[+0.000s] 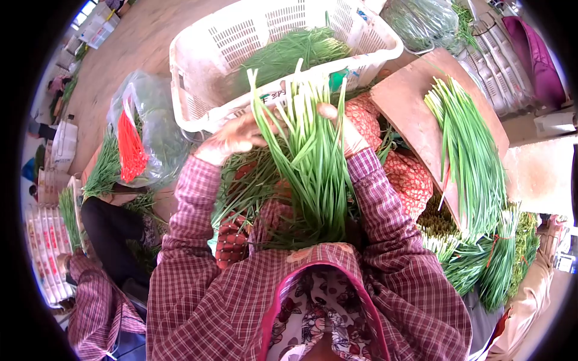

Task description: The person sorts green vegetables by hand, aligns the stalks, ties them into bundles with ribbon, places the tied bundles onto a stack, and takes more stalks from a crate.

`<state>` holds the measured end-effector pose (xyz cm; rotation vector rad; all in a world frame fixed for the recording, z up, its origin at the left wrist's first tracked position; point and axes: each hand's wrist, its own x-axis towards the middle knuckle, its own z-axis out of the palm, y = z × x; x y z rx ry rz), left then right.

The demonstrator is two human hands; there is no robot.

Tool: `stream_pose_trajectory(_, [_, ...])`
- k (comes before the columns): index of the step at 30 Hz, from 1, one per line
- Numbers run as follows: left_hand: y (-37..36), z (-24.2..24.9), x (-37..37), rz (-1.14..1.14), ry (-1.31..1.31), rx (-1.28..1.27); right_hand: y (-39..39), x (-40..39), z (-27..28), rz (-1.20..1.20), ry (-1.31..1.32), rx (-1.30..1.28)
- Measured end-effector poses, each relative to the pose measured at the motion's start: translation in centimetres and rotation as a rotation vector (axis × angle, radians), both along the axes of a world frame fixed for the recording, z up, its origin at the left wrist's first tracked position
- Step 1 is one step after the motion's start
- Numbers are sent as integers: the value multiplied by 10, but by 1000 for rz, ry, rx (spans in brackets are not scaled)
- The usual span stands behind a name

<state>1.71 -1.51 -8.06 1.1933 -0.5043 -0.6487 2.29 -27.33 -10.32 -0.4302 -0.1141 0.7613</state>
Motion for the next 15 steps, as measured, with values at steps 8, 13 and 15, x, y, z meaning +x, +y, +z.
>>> stream_pose_trajectory(8, [-51,20,-23,499,86,-255,50,-5,48,-366,-641,-659])
stream_pose_trajectory(13, [-60,18,-39,650,109,-258,63,-22,51,-518,-796,-1006])
stream_pose_trajectory(15, [-65,23,-43,716,157,-272,66,-22,41,-537,-736,-928])
